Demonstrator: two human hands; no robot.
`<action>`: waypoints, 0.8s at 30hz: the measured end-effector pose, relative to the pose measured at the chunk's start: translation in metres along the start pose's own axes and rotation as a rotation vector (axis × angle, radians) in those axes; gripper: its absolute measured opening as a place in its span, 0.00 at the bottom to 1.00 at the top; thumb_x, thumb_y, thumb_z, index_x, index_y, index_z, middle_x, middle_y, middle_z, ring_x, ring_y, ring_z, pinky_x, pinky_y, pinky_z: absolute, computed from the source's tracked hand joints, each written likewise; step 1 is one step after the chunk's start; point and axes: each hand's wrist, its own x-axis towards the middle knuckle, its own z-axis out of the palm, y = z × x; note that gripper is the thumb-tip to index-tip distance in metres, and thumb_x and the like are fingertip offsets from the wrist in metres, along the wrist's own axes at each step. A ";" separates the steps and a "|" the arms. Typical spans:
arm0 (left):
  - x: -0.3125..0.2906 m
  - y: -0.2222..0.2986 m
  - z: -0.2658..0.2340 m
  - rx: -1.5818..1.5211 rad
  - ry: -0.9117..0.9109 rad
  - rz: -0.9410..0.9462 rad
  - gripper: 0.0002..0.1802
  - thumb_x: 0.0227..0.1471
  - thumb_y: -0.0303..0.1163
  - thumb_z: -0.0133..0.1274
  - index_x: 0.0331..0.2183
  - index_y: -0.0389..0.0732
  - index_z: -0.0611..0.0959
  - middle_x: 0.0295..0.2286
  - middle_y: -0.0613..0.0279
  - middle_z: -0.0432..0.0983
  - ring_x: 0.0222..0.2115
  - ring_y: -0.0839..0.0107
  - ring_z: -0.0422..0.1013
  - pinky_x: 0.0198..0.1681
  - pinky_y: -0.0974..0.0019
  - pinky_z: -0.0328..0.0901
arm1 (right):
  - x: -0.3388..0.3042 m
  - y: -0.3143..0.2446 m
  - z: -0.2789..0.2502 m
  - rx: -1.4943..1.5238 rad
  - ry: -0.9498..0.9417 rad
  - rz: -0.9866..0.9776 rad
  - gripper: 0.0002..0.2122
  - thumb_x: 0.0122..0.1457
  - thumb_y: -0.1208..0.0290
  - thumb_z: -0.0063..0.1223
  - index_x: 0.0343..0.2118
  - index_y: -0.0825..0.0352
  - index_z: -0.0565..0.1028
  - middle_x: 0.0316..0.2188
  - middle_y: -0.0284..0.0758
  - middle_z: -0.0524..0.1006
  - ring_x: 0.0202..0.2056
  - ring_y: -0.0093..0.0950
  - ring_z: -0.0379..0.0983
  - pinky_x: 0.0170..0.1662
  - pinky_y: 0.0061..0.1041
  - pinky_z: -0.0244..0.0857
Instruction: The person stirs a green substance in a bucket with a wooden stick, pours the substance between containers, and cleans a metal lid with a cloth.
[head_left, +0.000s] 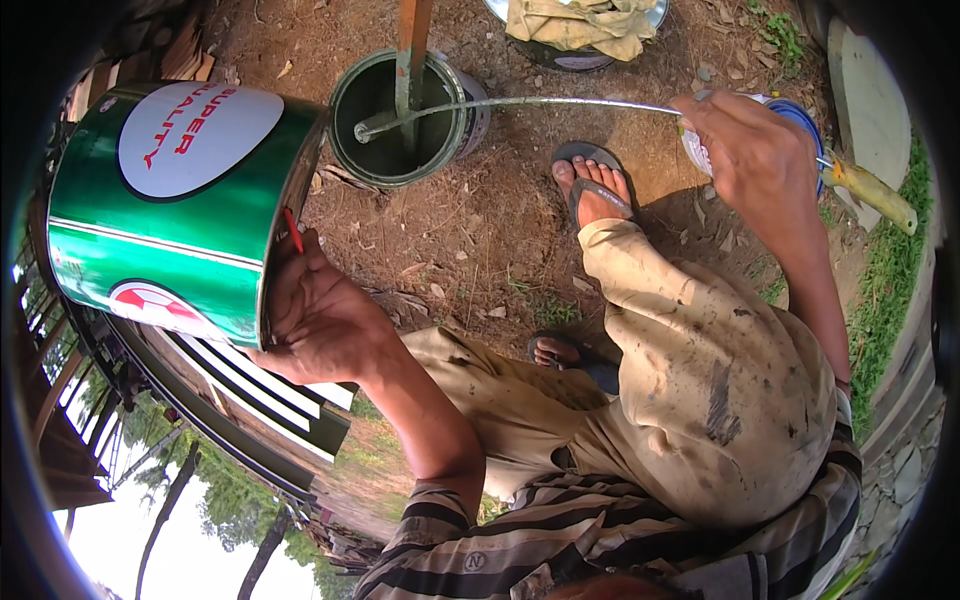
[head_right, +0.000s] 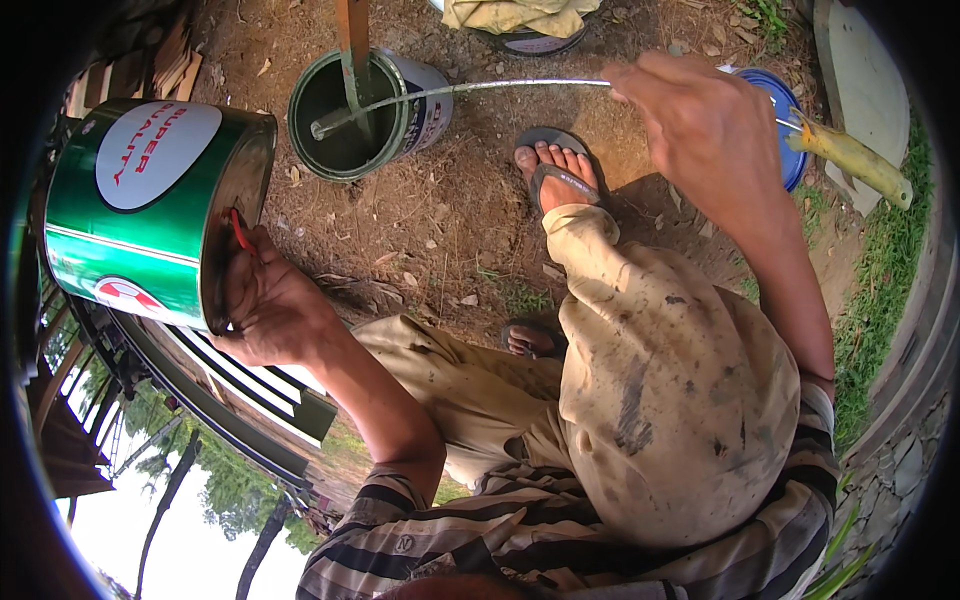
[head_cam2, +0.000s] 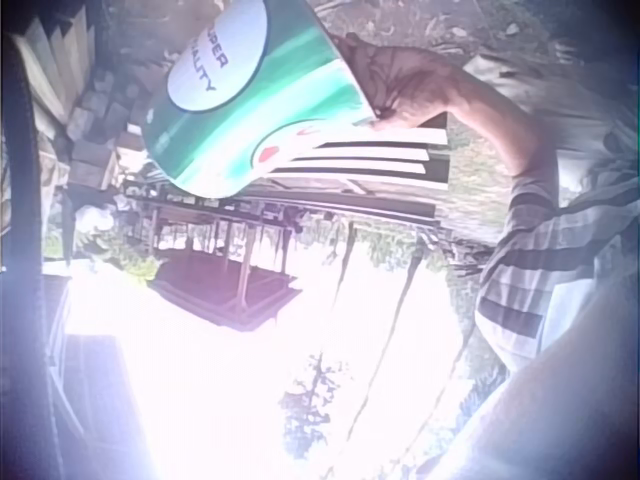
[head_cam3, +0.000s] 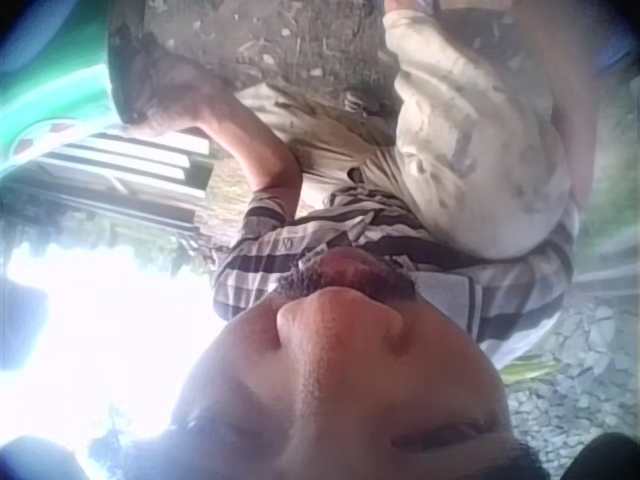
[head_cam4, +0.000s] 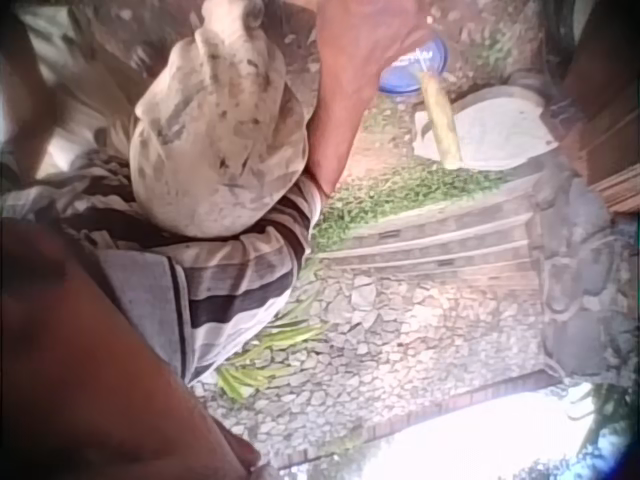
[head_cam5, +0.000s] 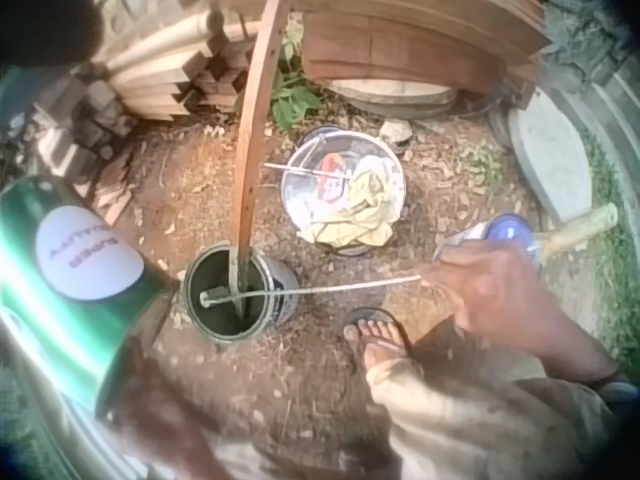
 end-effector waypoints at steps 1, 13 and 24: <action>0.000 0.000 -0.003 -0.012 -0.006 -0.002 0.45 0.67 0.61 0.34 0.44 0.24 0.86 0.41 0.40 0.85 0.52 0.45 0.77 0.63 0.42 0.66 | -0.001 -0.001 0.003 0.012 0.009 0.005 0.13 0.55 0.81 0.60 0.43 0.64 0.85 0.29 0.35 0.79 0.30 0.37 0.78 0.31 0.35 0.72; 0.003 -0.001 0.002 0.006 -0.038 0.028 0.46 0.66 0.62 0.34 0.41 0.24 0.87 0.43 0.38 0.84 0.52 0.44 0.77 0.61 0.41 0.68 | -0.056 -0.012 0.011 0.365 -0.100 0.335 0.09 0.61 0.80 0.60 0.43 0.69 0.84 0.29 0.42 0.81 0.26 0.38 0.76 0.30 0.33 0.68; 0.002 0.001 0.005 0.023 -0.010 0.028 0.42 0.65 0.59 0.37 0.48 0.26 0.84 0.41 0.38 0.84 0.48 0.46 0.79 0.63 0.41 0.66 | -0.088 -0.003 0.040 0.205 -0.481 0.488 0.06 0.64 0.66 0.60 0.40 0.60 0.83 0.30 0.46 0.82 0.31 0.48 0.79 0.33 0.43 0.69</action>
